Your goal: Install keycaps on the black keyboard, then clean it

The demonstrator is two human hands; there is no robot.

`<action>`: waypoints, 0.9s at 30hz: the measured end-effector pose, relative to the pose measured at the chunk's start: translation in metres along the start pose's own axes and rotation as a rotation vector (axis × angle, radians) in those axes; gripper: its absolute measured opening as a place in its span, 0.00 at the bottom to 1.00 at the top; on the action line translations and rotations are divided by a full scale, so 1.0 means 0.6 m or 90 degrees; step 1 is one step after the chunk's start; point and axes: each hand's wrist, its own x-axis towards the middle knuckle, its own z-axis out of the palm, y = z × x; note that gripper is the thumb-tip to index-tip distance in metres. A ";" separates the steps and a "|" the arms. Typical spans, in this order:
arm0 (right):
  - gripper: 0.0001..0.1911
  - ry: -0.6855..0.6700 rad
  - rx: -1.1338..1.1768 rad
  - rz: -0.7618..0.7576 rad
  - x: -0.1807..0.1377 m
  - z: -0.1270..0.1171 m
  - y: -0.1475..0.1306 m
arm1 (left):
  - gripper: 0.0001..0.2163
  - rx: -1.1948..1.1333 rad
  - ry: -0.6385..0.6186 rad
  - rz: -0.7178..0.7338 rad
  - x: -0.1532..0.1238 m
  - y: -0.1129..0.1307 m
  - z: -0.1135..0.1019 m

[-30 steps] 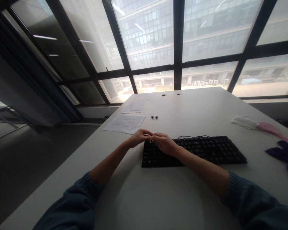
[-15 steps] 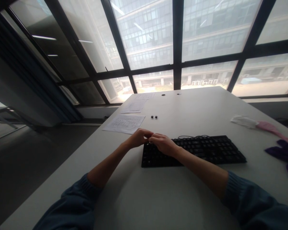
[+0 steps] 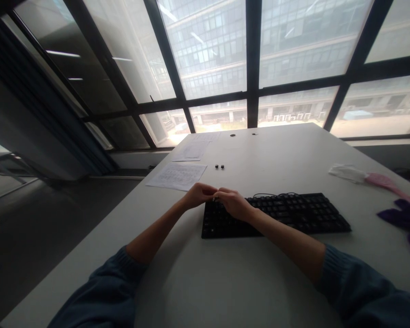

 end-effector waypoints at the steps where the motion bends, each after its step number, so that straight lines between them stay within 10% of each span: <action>1: 0.11 0.018 0.012 0.014 0.001 -0.001 0.001 | 0.15 -0.014 0.000 -0.006 0.001 -0.001 0.000; 8: 0.09 0.182 0.115 0.165 0.010 -0.005 0.014 | 0.25 -0.136 -0.006 -0.026 0.000 0.009 0.014; 27: 0.10 0.180 0.061 0.180 0.011 -0.007 0.008 | 0.08 0.049 0.225 0.109 0.000 0.011 0.061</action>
